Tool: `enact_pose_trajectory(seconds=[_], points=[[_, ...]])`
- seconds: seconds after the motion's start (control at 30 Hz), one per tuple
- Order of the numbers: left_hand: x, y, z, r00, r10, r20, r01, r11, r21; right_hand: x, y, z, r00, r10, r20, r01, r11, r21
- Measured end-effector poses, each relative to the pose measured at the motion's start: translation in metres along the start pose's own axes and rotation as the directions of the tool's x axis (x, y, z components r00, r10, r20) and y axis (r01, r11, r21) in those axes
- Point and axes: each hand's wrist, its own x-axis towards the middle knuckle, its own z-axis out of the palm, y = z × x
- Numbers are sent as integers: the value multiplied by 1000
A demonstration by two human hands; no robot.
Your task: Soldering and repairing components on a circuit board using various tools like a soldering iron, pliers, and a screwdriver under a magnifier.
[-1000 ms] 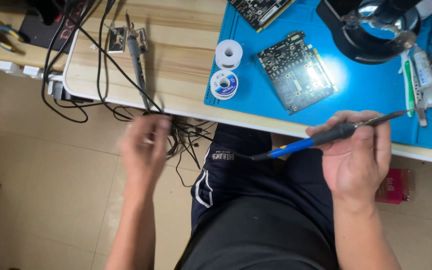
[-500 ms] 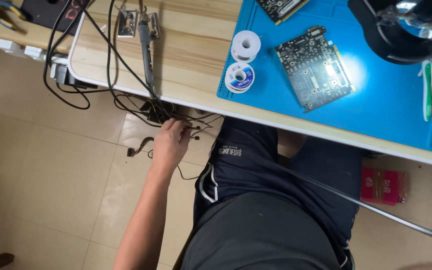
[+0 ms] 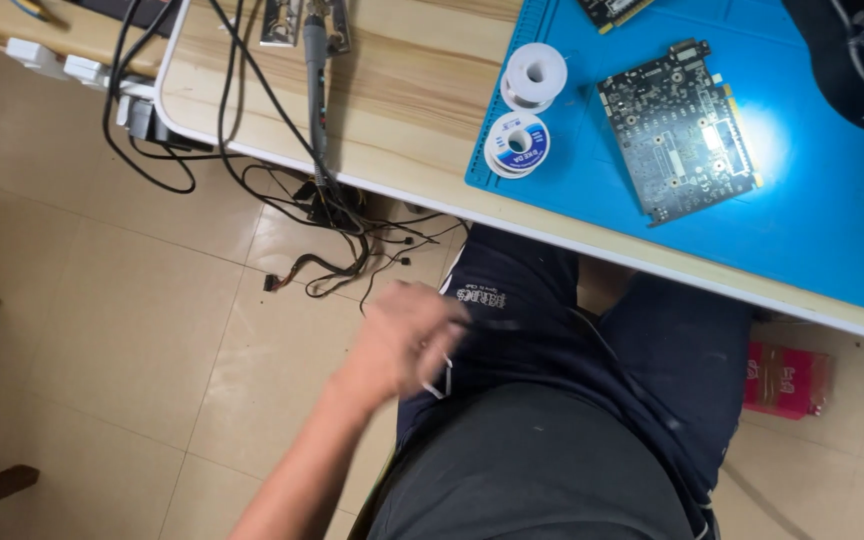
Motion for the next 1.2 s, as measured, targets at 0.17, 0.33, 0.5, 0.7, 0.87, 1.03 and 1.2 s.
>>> enact_pose_trajectory(seconds=[0.17, 0.33, 0.5, 0.7, 0.87, 1.03, 1.2], points=[[13, 105, -12, 988, 110, 108, -112, 994, 9, 22, 18, 95, 984, 0, 176, 6, 999, -34], [-3, 94, -13, 956, -287, 64, 278, 954, 116, 49, 49, 146, 814, 565, 137, -568, 823, -16], [-37, 23, -15, 648, -710, 275, 760, 580, -295, 68, 44, 169, 839, 411, 357, -397, 911, -114], [-73, -34, -18, 414, -851, 324, 205, -259, -944, 85, 38, 208, 707, 504, 496, -280, 844, -458], [-44, -61, -70, 185, -971, 154, 142, -128, -982, 91, 31, 222, 691, 481, 540, -199, 844, -498], [-21, -87, -117, 214, -965, -150, 332, 216, -918, 100, 28, 237, 714, 411, 567, -180, 890, -418], [-29, -195, -129, 231, -786, -573, 473, 606, -640, 100, 21, 238, 761, 400, 511, -201, 894, -401]])
